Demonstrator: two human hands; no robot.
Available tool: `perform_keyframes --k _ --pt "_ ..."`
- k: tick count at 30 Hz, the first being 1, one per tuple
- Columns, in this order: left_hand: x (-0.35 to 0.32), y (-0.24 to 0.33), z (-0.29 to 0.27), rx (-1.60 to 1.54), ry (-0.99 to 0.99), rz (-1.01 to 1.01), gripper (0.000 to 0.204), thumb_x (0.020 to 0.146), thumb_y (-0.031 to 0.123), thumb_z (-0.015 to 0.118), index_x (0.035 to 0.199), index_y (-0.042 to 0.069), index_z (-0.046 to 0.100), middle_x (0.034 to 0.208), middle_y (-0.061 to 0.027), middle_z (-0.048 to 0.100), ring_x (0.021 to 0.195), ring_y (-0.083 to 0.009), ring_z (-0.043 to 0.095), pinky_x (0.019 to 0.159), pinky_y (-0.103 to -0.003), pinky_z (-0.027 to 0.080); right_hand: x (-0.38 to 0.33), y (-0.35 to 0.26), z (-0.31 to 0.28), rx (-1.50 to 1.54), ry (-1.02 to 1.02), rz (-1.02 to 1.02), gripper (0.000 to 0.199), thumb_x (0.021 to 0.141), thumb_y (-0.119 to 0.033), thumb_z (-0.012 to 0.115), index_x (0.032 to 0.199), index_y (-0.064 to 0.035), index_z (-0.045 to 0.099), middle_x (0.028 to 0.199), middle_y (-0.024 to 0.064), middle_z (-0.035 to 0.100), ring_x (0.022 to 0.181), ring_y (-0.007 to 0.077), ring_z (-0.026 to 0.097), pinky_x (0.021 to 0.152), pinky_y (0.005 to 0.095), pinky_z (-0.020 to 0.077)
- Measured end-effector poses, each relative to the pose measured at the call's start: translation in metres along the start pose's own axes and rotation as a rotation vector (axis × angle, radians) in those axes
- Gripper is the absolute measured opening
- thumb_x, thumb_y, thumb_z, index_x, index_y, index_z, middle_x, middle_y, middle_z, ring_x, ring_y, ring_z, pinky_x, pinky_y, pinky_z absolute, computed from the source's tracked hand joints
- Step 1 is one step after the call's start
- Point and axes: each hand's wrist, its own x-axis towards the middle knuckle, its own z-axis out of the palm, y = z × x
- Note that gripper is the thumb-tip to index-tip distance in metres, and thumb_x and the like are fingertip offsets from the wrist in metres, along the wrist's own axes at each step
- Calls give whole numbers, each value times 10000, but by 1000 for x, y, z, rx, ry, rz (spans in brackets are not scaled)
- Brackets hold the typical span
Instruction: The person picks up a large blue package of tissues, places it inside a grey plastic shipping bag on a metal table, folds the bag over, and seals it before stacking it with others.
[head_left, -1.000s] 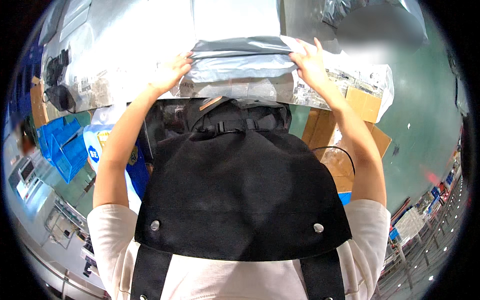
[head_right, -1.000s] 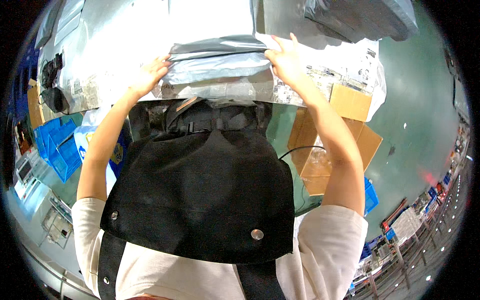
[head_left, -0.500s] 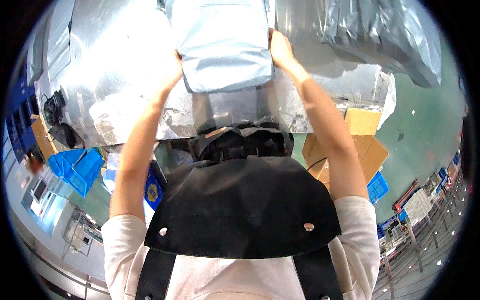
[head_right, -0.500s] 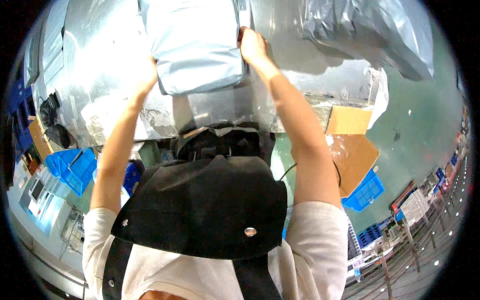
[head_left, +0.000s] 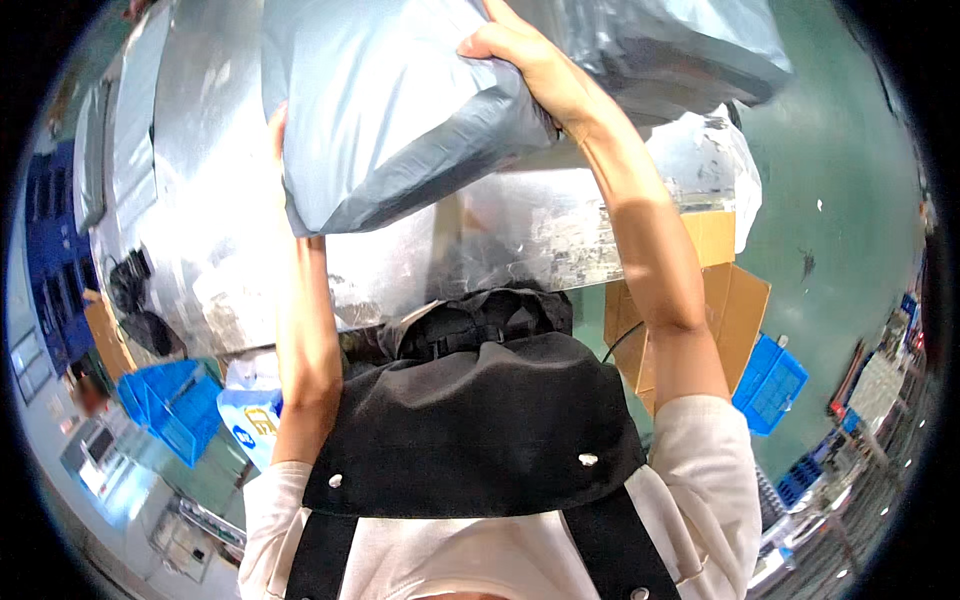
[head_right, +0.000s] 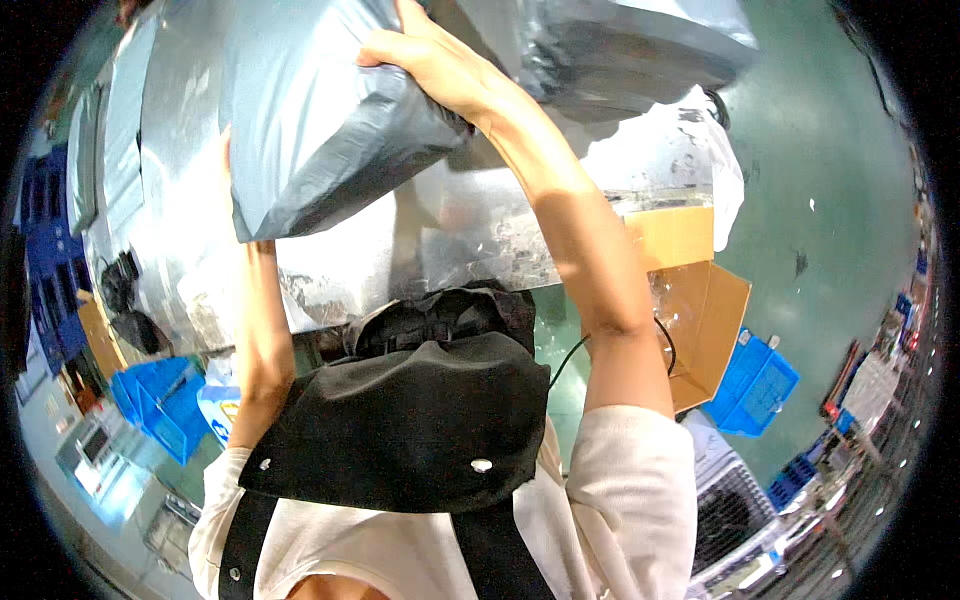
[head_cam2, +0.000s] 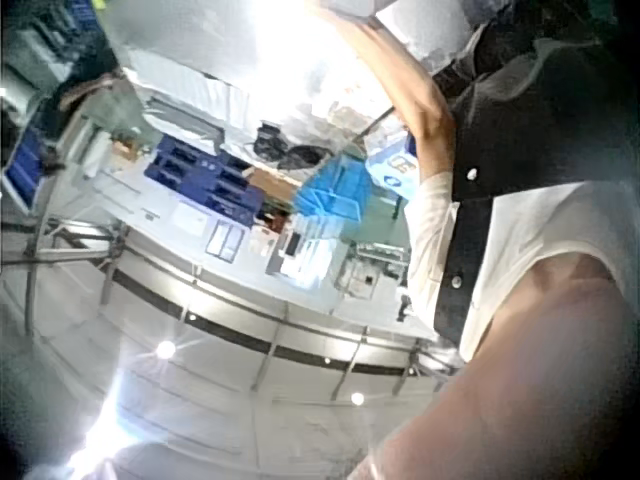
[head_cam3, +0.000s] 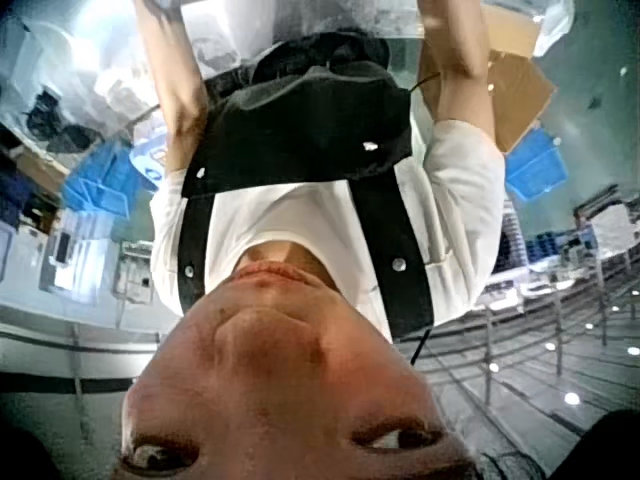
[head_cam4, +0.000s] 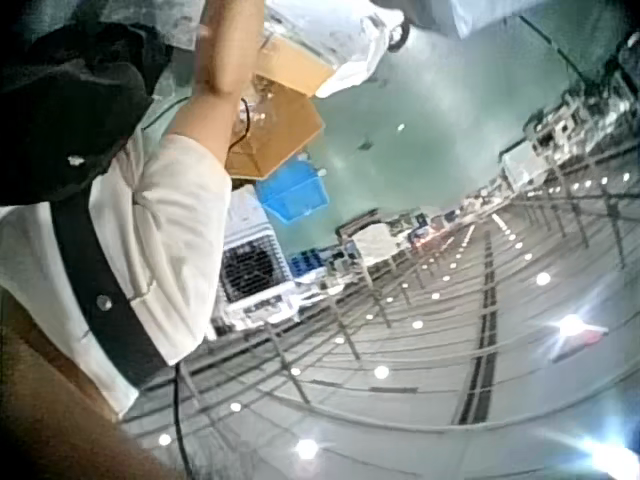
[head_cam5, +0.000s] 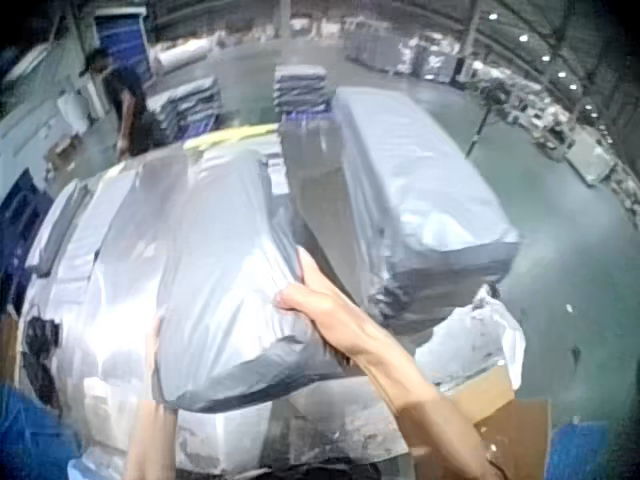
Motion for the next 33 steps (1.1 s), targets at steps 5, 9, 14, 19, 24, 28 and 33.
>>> perform_keyframes --k 5,9,14,19,24,28,33 --pt "-42 25 73 5 -216 251 364 814 384 498 978 66 566 996 -57 558 854 -167 539 752 -282 432 -47 -69 -63 42 -21 -187 769 739 -175 523 1324 104 110 1155 135 422 999 149 414 894 227 300" --pt "-57 63 166 41 -436 440 383 860 377 416 1011 50 548 978 -61 577 835 -177 565 730 -276 454 -81 -114 -124 171 301 -416 615 742 -216 510 1251 62 303 990 80 543 872 130 504 838 224 353" --pt "-69 83 273 -56 -829 279 459 783 345 518 1087 2 504 925 -146 602 821 -224 605 724 -313 505 -68 -136 -224 442 386 -413 360 730 -263 460 942 10 560 835 111 601 725 193 572 675 261 451" --pt "-28 21 318 22 -691 147 542 758 375 547 1140 -2 471 999 -145 588 838 -243 602 758 -337 494 -53 -101 -263 555 569 -65 363 724 -300 464 910 -15 587 814 107 615 695 221 583 663 311 467" --pt "-13 -3 322 -24 -636 -53 399 792 332 500 1064 41 532 987 -128 590 860 -265 576 747 -353 462 -49 -45 -282 611 437 -243 463 803 -413 456 1012 -10 552 924 82 599 871 183 553 766 294 437" --pt "-7 -25 270 94 -595 207 632 857 498 377 1265 19 318 1243 -149 406 1109 -237 433 918 -314 345 -77 -12 -289 602 478 -310 667 851 -484 376 1293 9 292 1254 144 415 1100 223 435 939 309 288" --pt "-36 -90 186 299 -472 284 649 825 472 471 1280 25 346 1314 -160 361 1184 -253 378 985 -330 252 -100 57 -223 506 924 -333 508 896 -394 336 1240 -21 369 1184 75 468 1080 178 430 940 319 289"
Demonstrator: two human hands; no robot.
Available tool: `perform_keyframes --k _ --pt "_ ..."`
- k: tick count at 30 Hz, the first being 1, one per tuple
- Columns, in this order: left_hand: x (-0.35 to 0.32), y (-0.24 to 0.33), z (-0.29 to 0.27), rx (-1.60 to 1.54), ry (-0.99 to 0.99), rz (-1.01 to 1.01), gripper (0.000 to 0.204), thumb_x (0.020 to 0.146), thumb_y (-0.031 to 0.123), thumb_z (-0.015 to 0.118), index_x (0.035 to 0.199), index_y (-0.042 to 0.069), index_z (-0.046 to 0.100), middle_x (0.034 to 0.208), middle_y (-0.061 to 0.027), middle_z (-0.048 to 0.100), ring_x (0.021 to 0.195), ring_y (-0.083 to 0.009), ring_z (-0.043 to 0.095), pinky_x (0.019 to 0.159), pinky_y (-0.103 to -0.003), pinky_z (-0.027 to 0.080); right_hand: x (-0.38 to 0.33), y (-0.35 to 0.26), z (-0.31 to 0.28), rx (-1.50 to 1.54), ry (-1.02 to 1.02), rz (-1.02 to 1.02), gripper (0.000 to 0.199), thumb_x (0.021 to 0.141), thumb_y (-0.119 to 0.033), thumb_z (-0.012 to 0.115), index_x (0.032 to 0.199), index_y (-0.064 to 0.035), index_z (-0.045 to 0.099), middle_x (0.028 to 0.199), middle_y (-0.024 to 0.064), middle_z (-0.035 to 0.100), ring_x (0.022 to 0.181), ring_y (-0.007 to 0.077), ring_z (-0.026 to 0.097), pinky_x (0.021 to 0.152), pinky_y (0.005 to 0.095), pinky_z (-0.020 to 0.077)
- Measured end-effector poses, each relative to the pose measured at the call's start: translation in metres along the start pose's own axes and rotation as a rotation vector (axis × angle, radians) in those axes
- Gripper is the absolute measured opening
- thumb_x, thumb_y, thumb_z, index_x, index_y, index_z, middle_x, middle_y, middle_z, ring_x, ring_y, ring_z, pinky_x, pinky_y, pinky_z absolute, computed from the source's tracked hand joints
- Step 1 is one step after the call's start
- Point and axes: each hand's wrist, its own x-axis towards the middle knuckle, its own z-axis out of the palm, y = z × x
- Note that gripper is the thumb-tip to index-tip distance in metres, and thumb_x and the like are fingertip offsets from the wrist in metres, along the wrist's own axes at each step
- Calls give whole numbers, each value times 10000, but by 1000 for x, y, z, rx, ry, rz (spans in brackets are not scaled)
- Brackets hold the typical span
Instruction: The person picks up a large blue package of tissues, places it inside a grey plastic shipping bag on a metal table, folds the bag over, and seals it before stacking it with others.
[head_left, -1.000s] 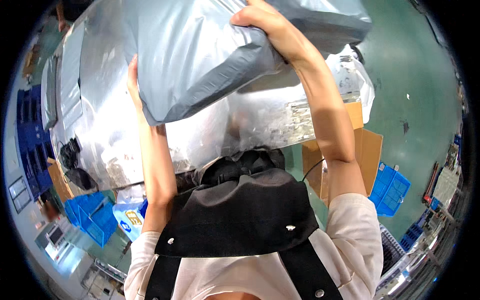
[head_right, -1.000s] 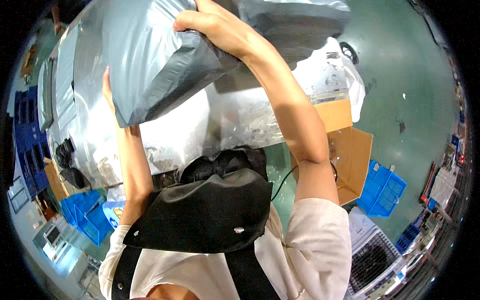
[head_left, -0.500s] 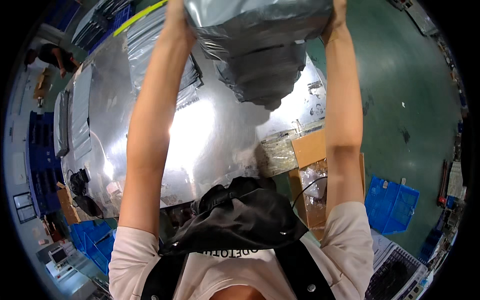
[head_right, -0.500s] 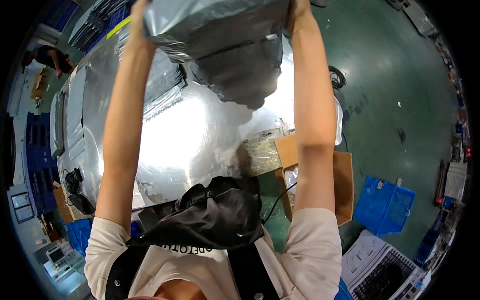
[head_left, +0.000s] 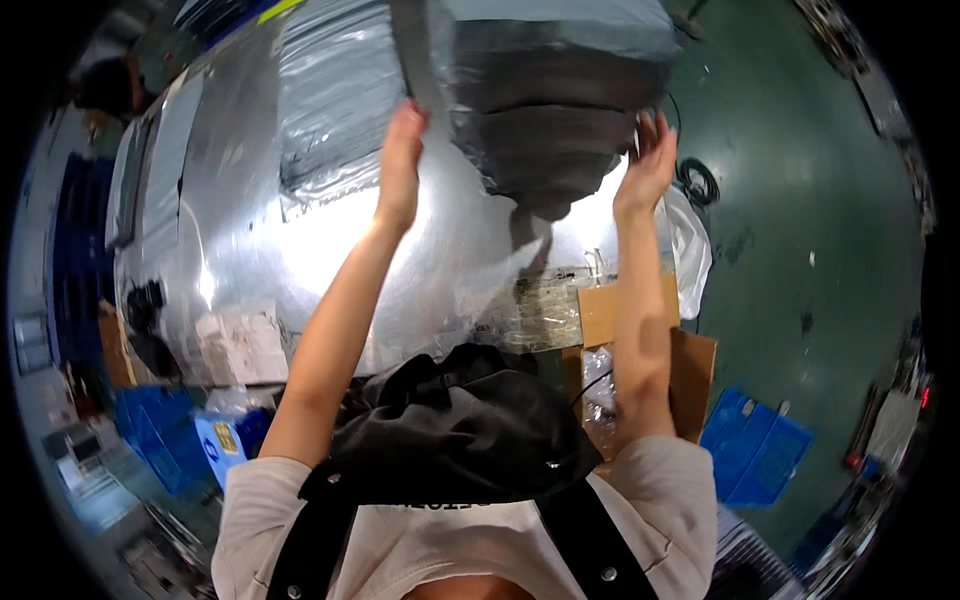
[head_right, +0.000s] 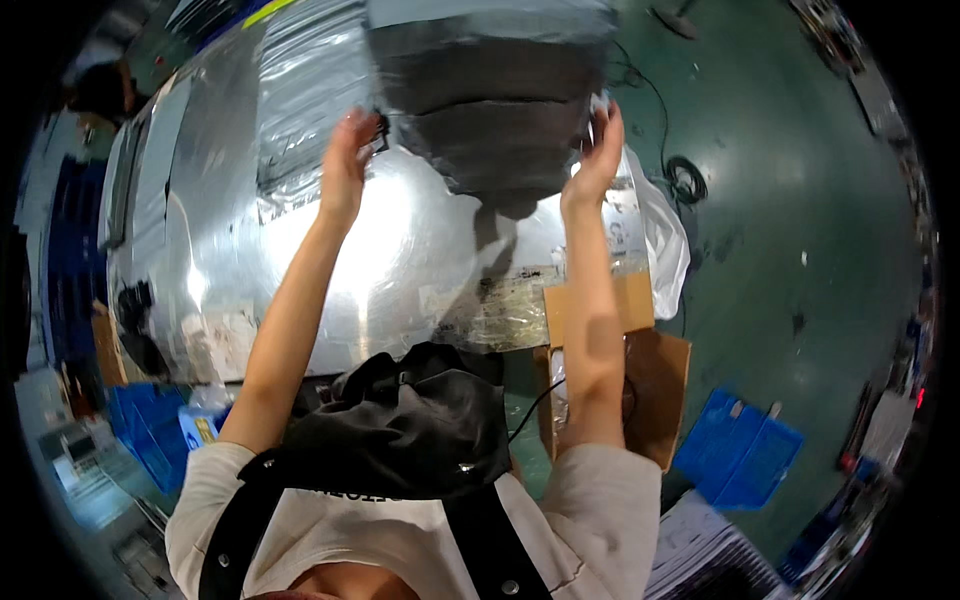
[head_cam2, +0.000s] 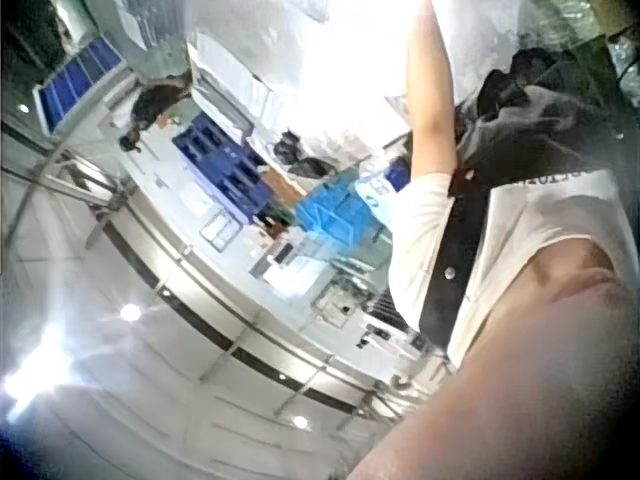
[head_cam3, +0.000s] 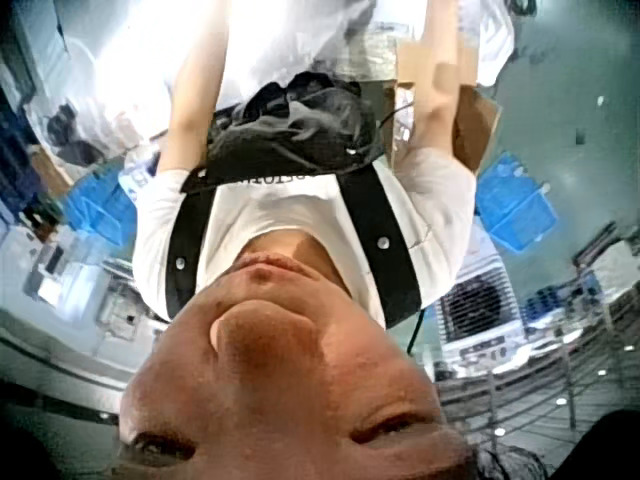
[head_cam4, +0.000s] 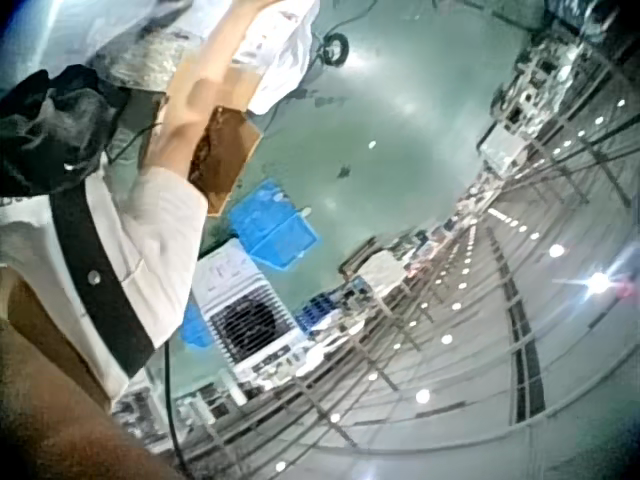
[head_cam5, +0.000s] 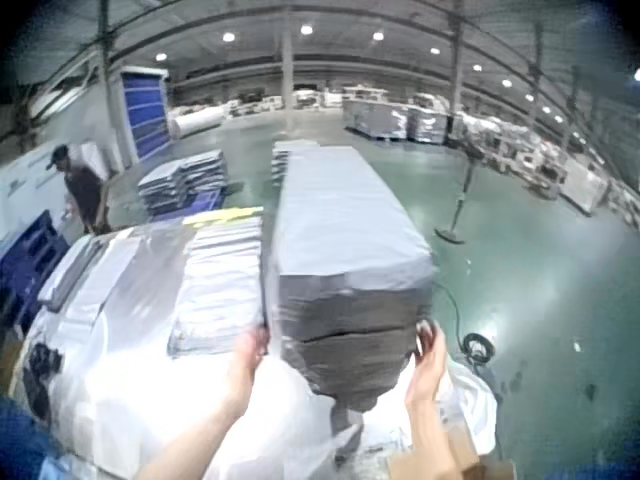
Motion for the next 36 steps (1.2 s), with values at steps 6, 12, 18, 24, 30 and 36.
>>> perform_keyframes --k 6,12,18,24,30,36 --pt "-124 -76 -120 562 73 -221 443 759 267 618 1116 21 525 1125 -116 540 1095 -221 463 916 -327 358 -134 86 -66 -385 -80 398 498 876 -353 411 1284 -80 324 1282 120 387 1190 226 362 980 363 254" --pt "-302 -48 -336 662 1091 -34 256 811 128 559 1029 -6 562 975 -106 600 879 -170 557 771 -285 439 -228 116 -78 -700 -263 827 462 827 -393 508 1184 -111 430 1123 79 498 1038 195 449 879 375 339" --pt "-595 -7 -465 1354 1851 -139 375 786 228 593 1063 -19 542 1052 -178 545 987 -309 501 880 -357 368 -265 155 26 -752 -645 828 443 844 -348 489 1187 -75 421 1080 75 518 986 181 467 813 329 374" --pt "-929 -33 -414 891 2141 -1407 706 735 585 472 1005 -59 577 1007 -239 578 971 -366 543 832 -437 407 -341 188 172 -781 -1328 573 471 824 -299 537 1203 -46 418 1115 140 499 1030 204 471 852 328 386" --pt "-904 -48 -415 401 2020 -883 712 750 602 467 952 -66 608 938 -206 611 905 -283 572 802 -371 415 -408 192 211 -985 -1778 331 517 804 -340 525 1168 9 410 1098 220 510 1011 312 504 852 390 404" --pt "-771 5 -432 615 1582 -1113 718 767 579 482 984 -98 582 902 -173 624 796 -224 564 757 -310 418 -420 197 167 -1050 -1925 249 493 801 -359 533 1158 -37 428 997 183 542 940 327 521 820 372 408"
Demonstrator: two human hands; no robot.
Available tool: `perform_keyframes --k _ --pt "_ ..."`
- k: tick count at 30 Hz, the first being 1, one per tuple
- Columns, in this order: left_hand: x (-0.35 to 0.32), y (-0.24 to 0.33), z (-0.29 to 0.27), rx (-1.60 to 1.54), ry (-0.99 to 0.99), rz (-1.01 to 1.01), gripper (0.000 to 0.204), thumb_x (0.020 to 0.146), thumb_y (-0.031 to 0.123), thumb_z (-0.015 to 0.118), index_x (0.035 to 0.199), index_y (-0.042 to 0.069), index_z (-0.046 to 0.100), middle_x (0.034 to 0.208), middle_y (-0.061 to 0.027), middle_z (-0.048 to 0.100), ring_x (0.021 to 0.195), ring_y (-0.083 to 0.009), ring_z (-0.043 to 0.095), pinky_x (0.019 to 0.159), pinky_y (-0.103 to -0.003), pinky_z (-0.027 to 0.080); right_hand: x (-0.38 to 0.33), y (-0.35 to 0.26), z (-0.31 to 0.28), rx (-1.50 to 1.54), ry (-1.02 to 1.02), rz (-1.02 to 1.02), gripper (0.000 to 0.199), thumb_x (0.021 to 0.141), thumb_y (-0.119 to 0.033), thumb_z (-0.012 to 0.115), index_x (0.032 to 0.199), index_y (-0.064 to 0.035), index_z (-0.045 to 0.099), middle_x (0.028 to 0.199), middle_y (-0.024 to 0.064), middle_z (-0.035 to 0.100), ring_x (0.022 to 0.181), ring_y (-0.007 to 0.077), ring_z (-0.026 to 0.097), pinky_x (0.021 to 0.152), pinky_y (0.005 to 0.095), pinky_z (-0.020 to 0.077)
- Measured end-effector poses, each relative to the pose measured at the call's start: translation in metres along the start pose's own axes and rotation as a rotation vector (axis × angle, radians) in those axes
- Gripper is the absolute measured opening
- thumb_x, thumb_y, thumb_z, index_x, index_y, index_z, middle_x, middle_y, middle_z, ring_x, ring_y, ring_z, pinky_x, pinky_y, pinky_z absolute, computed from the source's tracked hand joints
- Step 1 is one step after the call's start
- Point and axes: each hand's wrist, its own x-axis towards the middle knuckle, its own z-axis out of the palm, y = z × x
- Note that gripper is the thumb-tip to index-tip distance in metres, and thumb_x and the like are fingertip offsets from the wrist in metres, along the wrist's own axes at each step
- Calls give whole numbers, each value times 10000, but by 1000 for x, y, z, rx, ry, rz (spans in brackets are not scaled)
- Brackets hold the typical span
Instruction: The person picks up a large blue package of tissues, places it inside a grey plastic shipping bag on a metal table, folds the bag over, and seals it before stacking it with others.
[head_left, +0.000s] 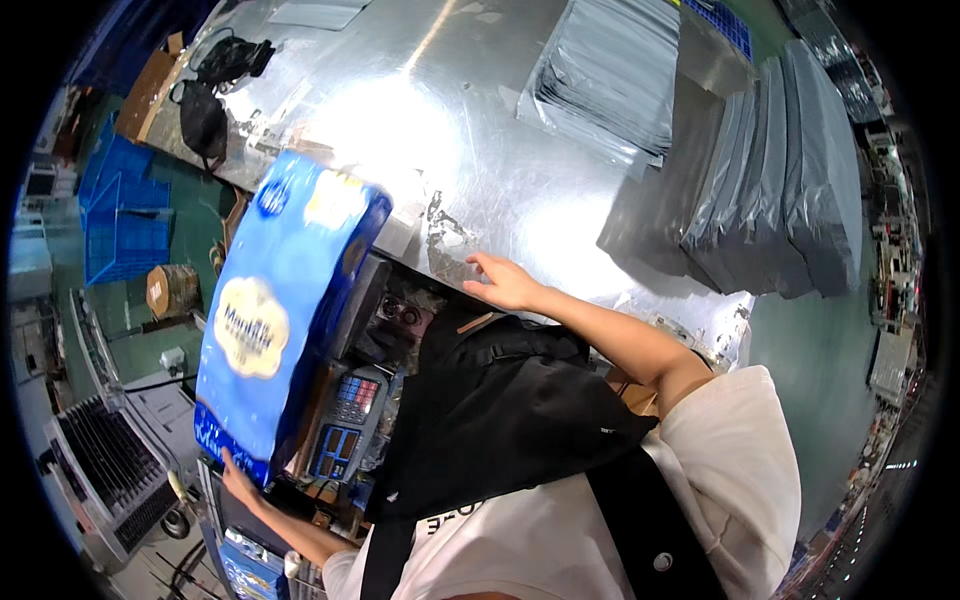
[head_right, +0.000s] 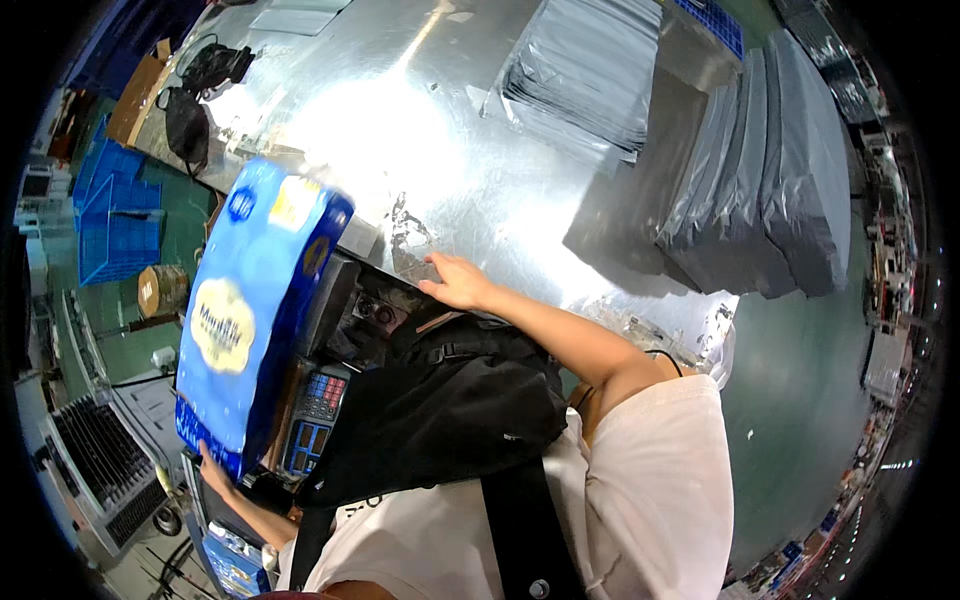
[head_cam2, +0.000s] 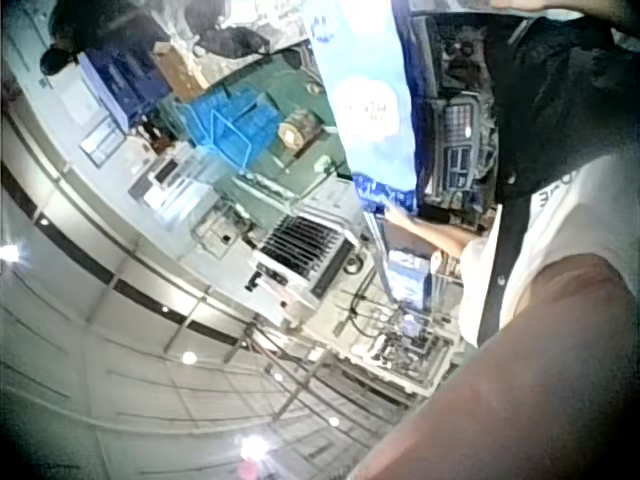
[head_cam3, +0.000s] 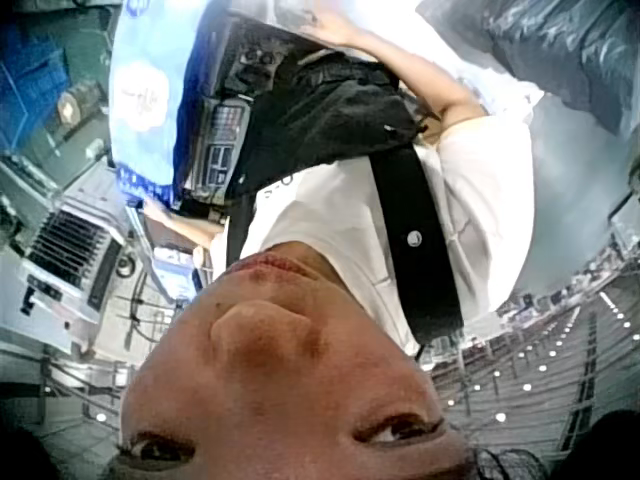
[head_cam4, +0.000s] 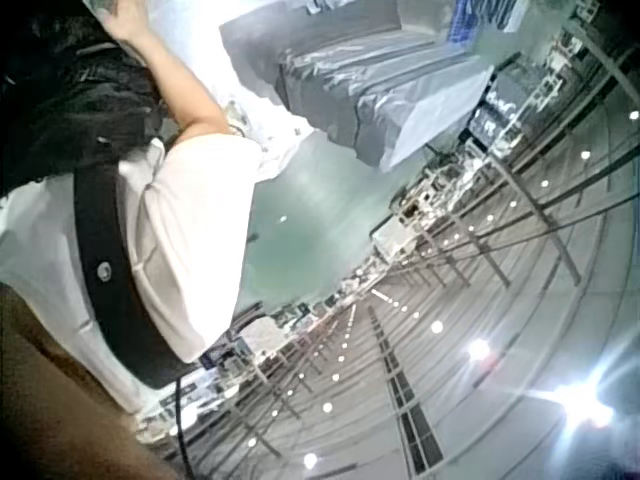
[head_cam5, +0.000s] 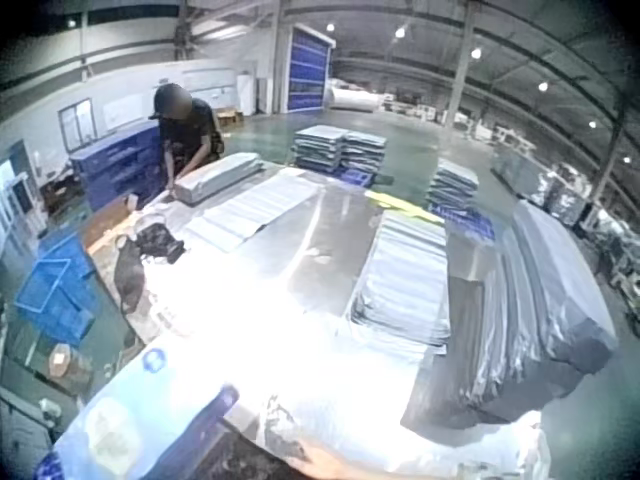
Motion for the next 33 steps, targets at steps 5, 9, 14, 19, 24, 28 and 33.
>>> perform_keyframes --k 5,9,14,19,24,28,33 --pt "-38 148 66 66 -179 478 493 813 419 533 898 -63 587 785 -185 616 698 -242 557 666 -349 432 -9 -6 -5 66 26 126 526 806 -376 508 1167 -4 421 1091 228 517 1008 332 512 855 392 407" --pt "-37 237 152 -436 -498 706 327 825 249 568 975 -41 590 766 -67 590 712 -135 547 653 -255 444 -24 1 -17 105 206 167 528 801 -376 524 1164 -4 431 1090 220 521 995 323 524 840 380 421" --pt "-8 337 239 -316 134 1168 412 657 92 587 1041 -32 509 1024 -197 567 958 -329 542 841 -359 407 -69 37 -15 242 454 329 522 805 -353 537 1179 -6 423 1053 193 538 965 292 535 826 365 423" --pt "13 397 297 -58 -368 933 589 508 148 711 1034 -20 507 934 -203 604 879 -365 573 791 -388 438 -112 64 -10 430 574 481 511 802 -330 550 1173 0 431 976 158 556 896 237 547 791 327 431" --pt "11 425 306 262 -202 936 402 517 130 717 891 16 623 813 -163 636 721 -237 613 667 -332 464 -100 77 -7 452 543 428 515 787 -323 565 1163 4 433 981 160 561 875 221 559 770 319 441" --pt "-29 404 285 22 -531 1077 230 596 67 708 800 -17 645 651 -84 624 549 -124 548 562 -275 436 -50 51 -30 486 429 337 583 778 -354 580 1189 20 402 1049 195 540 943 236 547 794 324 436" --pt "-167 368 221 -260 -727 1316 144 628 53 706 697 -30 610 644 -54 583 624 -122 517 641 -260 423 10 22 -55 961 649 384 705 706 -453 639 1199 -3 412 1089 153 536 1038 185 489 890 349 369"
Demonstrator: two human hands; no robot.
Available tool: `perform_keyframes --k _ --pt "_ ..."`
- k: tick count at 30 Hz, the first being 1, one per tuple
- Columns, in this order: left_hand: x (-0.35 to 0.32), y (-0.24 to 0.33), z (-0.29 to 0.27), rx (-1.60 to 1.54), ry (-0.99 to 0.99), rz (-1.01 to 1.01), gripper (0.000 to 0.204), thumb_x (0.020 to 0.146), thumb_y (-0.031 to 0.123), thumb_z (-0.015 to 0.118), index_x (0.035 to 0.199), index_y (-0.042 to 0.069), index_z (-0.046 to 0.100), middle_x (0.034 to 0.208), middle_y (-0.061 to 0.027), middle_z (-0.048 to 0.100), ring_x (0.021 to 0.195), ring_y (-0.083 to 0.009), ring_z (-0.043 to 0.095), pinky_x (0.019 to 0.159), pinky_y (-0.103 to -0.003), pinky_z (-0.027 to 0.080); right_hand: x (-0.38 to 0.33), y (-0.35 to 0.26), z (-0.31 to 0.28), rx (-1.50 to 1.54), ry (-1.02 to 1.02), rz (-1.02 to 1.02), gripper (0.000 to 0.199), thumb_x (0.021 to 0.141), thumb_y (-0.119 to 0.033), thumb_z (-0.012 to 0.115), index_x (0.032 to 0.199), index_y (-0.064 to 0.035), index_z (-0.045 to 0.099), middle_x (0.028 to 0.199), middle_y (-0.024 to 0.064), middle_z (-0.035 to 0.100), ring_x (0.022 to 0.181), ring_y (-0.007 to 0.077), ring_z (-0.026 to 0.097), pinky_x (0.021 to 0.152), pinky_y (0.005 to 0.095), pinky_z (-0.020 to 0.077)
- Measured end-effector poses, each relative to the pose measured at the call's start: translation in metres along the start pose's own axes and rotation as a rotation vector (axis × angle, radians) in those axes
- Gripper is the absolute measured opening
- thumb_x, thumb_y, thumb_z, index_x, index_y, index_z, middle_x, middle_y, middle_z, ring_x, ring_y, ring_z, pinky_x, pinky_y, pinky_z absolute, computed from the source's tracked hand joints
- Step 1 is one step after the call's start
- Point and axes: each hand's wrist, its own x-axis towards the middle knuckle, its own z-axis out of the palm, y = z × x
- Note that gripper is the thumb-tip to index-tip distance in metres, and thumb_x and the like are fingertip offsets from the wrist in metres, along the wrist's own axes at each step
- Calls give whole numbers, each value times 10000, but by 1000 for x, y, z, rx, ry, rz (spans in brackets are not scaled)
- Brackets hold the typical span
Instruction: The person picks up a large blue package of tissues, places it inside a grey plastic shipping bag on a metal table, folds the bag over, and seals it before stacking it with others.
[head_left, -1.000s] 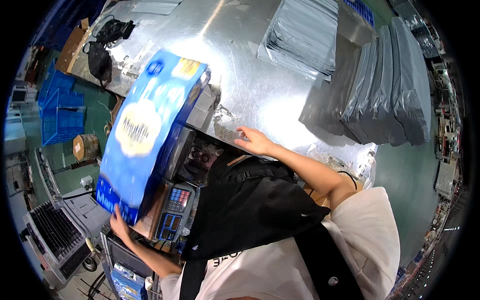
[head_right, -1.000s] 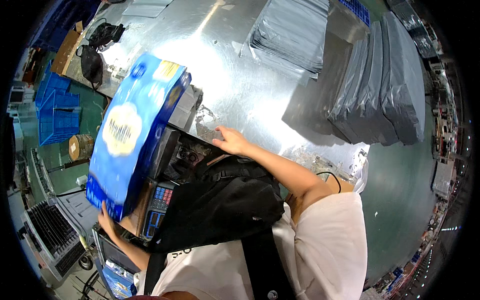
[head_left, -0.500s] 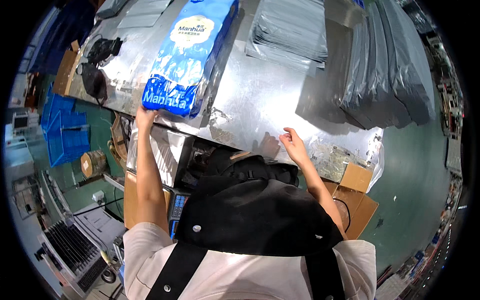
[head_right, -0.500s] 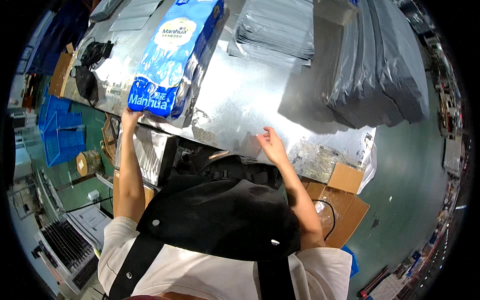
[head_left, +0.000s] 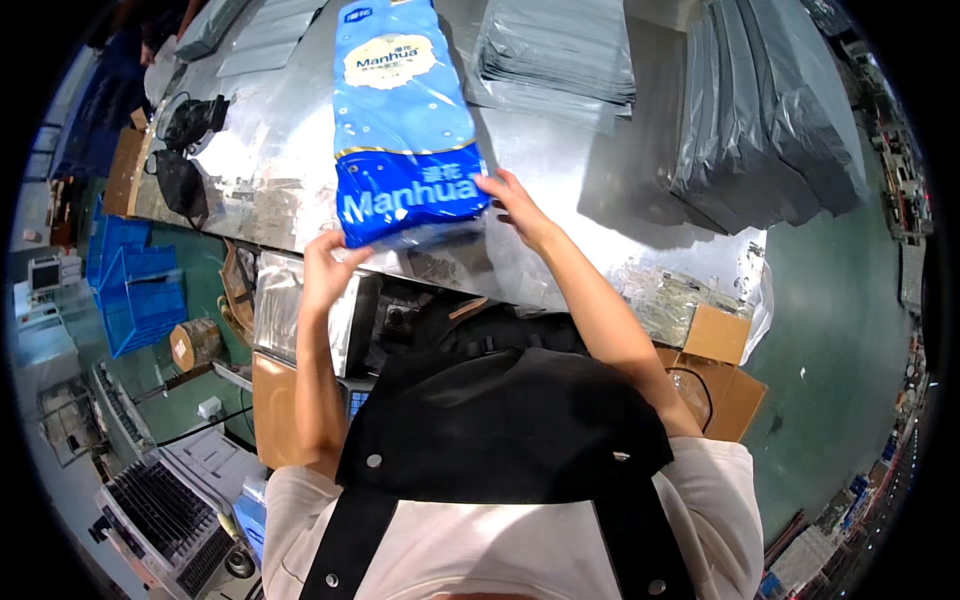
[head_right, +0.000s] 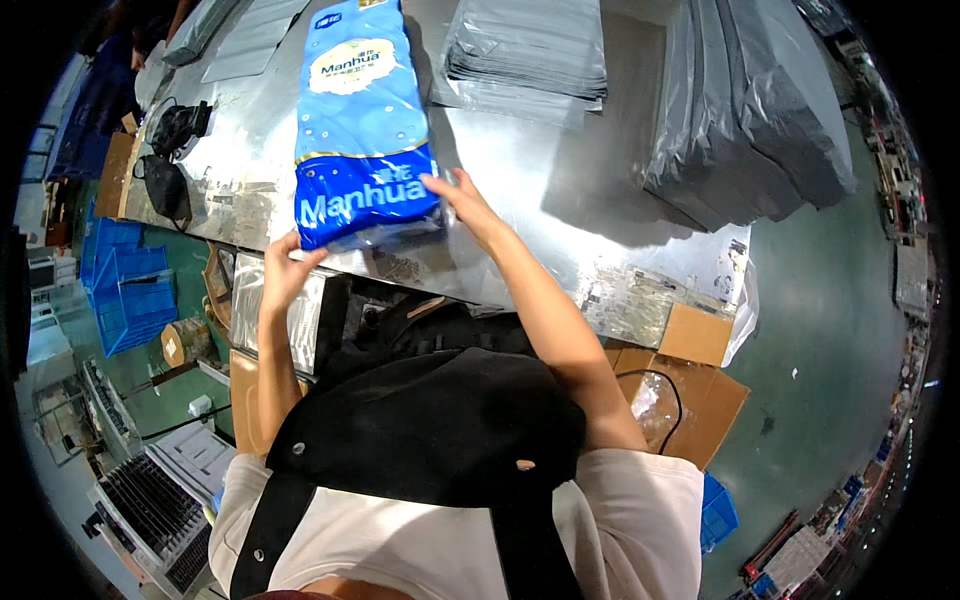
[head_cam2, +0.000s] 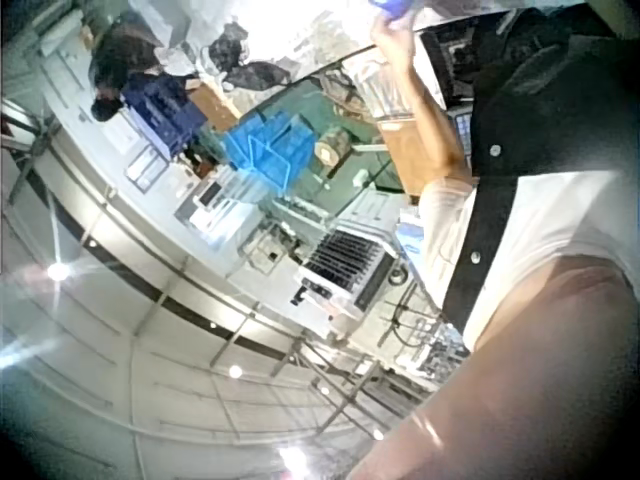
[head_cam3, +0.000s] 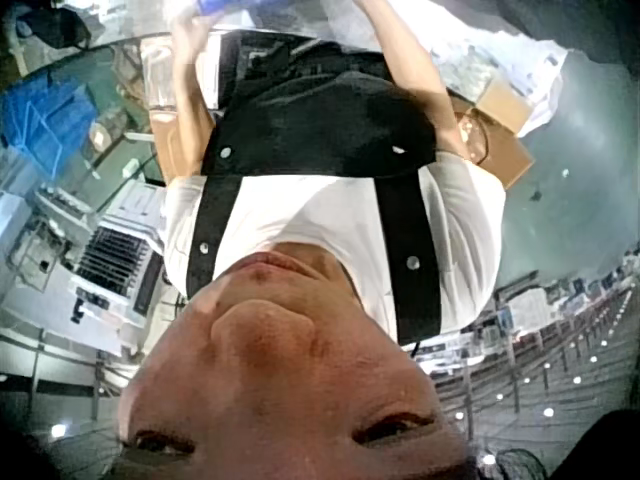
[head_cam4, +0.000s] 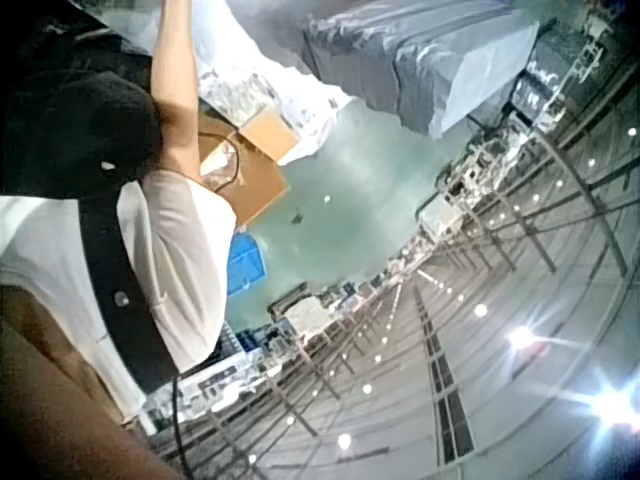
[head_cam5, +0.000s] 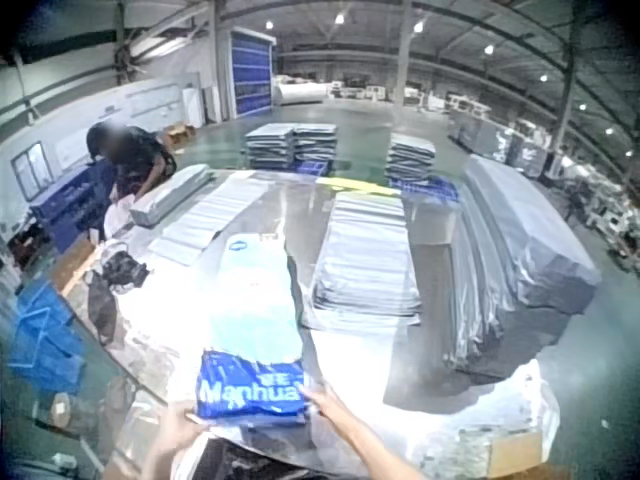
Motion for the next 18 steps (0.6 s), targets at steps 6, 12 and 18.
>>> perform_keyframes --k 6,12,18 --pt "-2 -12 10 -1270 335 -167 405 914 400 354 924 52 561 842 -60 586 866 -189 517 846 -366 426 -41 -71 -31 270 -493 180 603 722 -236 603 1226 13 385 1052 143 569 878 186 601 755 285 501" --pt "47 34 98 -1569 -66 -485 599 828 472 432 1216 17 396 1113 -158 502 958 -274 524 827 -369 445 -99 -91 -58 -375 -306 -296 1009 602 -323 692 1343 46 114 1285 302 303 1228 345 295 1013 345 232" --pt "112 66 142 -1437 -449 -566 665 744 441 505 1230 8 371 1121 -189 492 978 -279 523 784 -365 469 -112 -67 -120 -103 -237 -234 1055 602 -161 728 1371 -24 20 1400 206 132 1291 283 169 1046 339 153"
